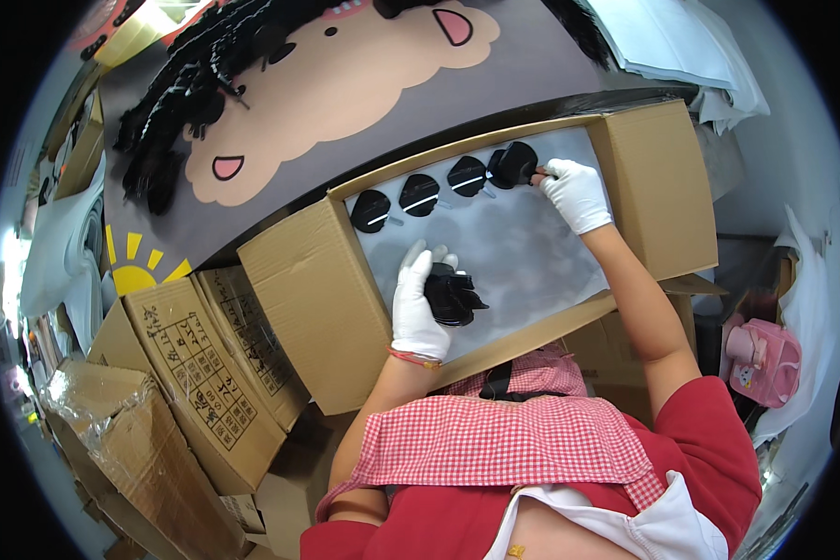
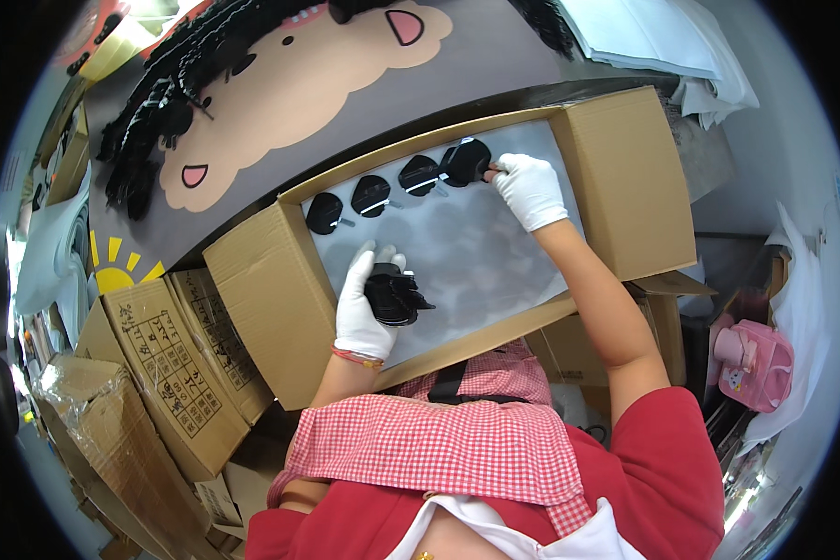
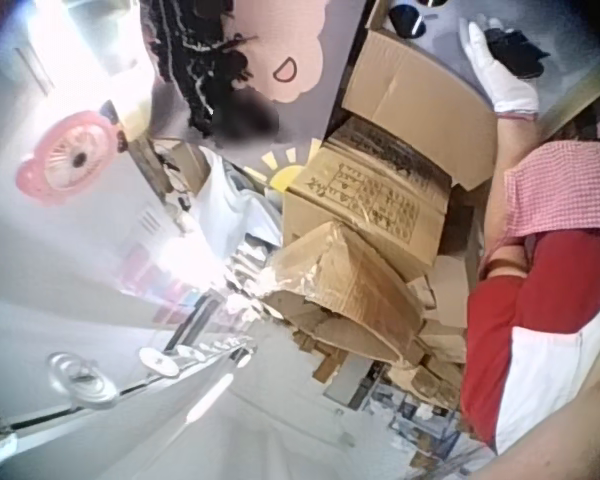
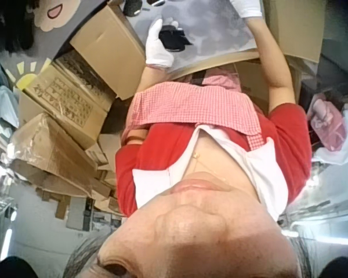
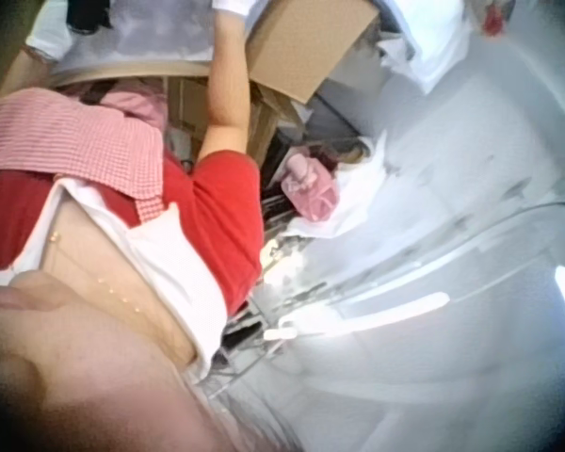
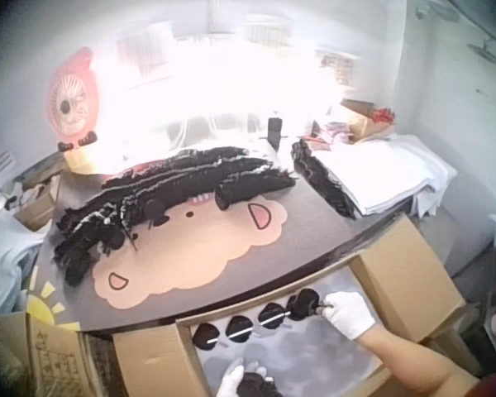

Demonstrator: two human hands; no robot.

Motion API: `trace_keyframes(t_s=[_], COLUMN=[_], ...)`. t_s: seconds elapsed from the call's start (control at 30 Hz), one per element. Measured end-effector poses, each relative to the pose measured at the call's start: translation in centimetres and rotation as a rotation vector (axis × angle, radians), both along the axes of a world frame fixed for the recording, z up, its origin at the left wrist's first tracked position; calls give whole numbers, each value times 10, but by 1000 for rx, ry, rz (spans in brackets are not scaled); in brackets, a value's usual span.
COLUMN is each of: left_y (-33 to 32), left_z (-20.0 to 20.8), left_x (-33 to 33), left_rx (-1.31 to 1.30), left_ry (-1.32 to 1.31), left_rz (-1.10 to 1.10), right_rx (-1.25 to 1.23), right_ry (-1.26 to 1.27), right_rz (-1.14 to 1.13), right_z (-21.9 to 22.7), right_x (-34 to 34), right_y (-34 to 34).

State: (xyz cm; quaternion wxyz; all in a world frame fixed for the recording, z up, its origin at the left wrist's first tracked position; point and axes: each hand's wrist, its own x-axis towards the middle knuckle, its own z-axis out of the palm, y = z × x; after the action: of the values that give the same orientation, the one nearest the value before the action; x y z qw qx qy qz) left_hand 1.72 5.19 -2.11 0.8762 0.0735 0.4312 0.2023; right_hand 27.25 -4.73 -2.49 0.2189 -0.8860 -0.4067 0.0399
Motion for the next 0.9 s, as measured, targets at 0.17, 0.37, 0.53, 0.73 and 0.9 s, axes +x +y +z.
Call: trace_keyframes(t_s=[0.17, 0.37, 0.53, 0.73, 0.9], left_y=[3, -14, -24, -31, -28], left_z=[16, 9, 24, 23, 28], left_x=[18, 44, 58, 32, -13], left_rx=[-190, 63, 258, 425, 389], left_ry=[-188, -165, -204, -204, -153], left_rz=[-50, -176, -157, -190, -173], right_rx=[8, -102, 1, -170, -246], right_ry=[-141, -365, 374, 543, 705], right_rz=[-85, -105, 125, 217, 336], right_z=[0, 17, 63, 81, 56], right_x=[36, 61, -18, -94, -109], right_y=[-30, -46, -29, -19, -8])
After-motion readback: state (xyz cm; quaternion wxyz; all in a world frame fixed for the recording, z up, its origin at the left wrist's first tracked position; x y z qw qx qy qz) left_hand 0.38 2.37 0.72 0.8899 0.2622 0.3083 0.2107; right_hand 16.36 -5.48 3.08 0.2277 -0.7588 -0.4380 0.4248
